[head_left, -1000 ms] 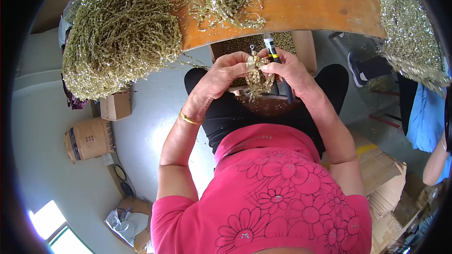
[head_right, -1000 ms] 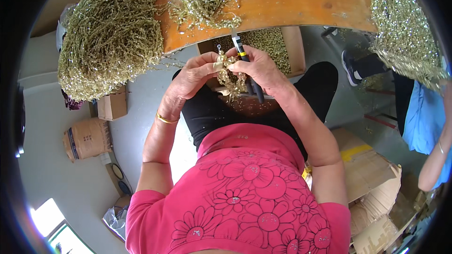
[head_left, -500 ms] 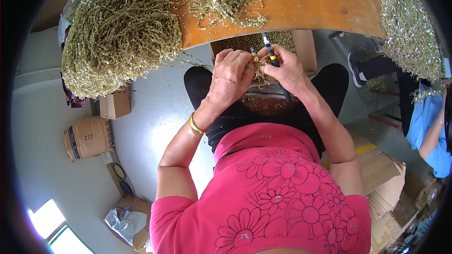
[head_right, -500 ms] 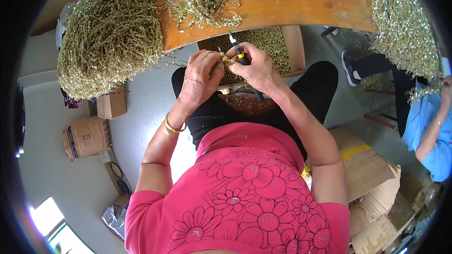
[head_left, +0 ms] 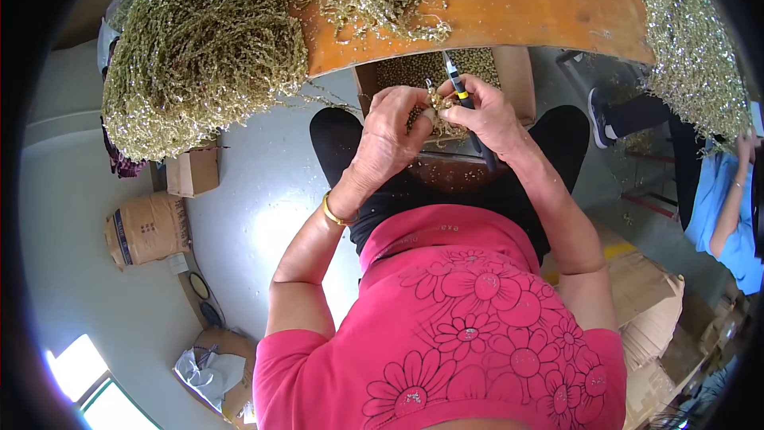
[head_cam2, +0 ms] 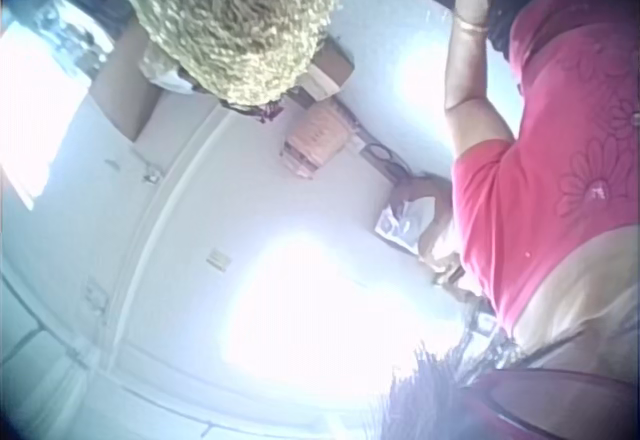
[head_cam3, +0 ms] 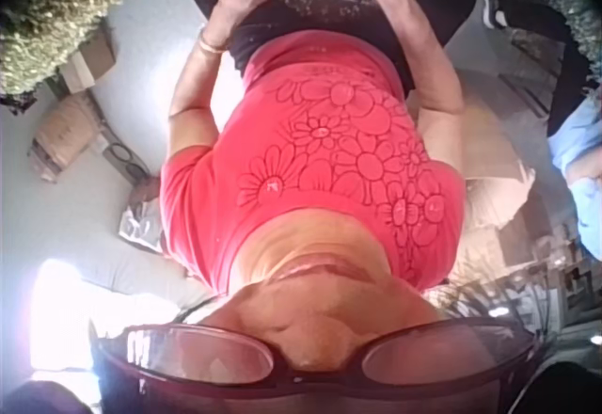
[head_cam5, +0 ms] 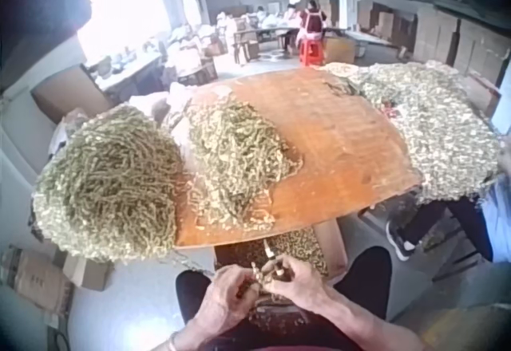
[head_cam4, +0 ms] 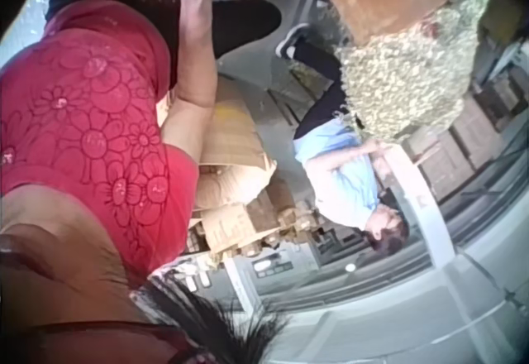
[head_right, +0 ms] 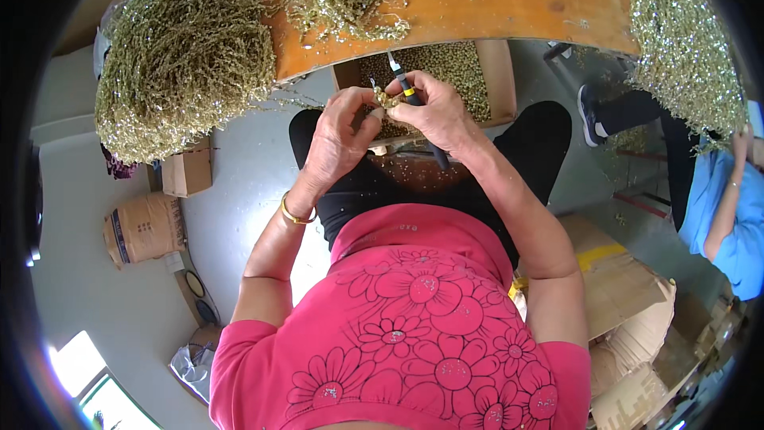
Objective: The recorder uses wire cutters to cut segments of gold-colored decorative tinsel and place them into a cardboard box.
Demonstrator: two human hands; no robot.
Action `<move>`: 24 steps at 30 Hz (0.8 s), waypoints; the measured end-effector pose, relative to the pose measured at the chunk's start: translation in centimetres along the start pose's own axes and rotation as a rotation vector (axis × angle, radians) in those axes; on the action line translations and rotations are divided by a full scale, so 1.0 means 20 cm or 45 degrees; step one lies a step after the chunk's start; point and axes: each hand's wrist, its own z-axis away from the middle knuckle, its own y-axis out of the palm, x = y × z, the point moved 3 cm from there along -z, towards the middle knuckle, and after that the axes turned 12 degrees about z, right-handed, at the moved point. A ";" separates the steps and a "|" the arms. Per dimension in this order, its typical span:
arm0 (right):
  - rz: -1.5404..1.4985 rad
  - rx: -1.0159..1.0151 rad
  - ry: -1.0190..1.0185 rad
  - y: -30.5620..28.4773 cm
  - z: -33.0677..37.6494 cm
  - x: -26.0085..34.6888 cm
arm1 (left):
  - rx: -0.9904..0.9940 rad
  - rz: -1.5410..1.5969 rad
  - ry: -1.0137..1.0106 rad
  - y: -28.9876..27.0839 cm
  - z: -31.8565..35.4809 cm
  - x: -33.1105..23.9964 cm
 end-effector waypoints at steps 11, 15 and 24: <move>-0.736 0.398 0.351 -0.02 -0.02 -0.08 | 0.104 1.041 -0.588 0.05 -0.01 0.09; -0.666 0.388 0.315 -0.02 -0.02 -0.07 | 0.131 1.371 -0.863 0.07 0.02 0.15; -0.466 0.242 0.181 0.03 0.01 -0.02 | 0.182 1.379 -0.931 0.04 0.02 0.12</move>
